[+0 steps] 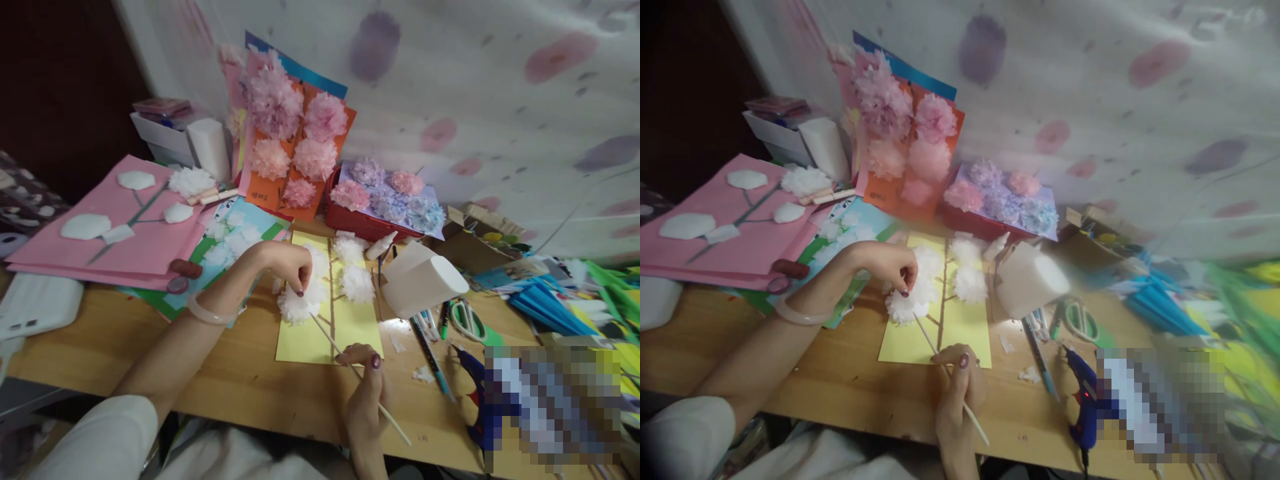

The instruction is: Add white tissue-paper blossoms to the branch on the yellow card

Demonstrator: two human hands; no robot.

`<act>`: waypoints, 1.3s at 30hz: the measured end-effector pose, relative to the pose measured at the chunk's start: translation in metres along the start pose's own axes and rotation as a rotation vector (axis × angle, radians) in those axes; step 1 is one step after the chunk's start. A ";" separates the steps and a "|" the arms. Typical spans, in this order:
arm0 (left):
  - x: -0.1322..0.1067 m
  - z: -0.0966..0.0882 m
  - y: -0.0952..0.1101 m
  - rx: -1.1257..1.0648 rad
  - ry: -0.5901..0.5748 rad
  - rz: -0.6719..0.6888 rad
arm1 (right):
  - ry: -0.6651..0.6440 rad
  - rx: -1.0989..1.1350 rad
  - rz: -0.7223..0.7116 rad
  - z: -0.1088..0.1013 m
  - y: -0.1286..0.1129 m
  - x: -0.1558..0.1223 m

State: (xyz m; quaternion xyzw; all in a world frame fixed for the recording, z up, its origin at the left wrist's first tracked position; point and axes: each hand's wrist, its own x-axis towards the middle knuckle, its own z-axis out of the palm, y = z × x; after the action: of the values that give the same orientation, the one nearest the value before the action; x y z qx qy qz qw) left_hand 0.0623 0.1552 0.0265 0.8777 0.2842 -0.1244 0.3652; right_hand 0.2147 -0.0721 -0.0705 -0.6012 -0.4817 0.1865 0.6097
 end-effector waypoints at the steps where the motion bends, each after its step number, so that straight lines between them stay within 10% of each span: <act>1: 0.001 0.000 -0.001 -0.003 0.008 0.002 | -0.044 -0.053 0.025 0.001 0.000 0.000; 39: -0.036 -0.022 -0.017 -0.023 0.255 -0.071 | -0.222 -0.345 0.004 0.037 -0.025 0.019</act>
State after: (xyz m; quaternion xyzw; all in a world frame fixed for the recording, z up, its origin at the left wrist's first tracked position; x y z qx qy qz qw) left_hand 0.0237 0.1654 0.0475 0.8715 0.3604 -0.0214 0.3318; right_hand 0.1848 -0.0411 -0.0478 -0.6735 -0.5696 0.1676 0.4403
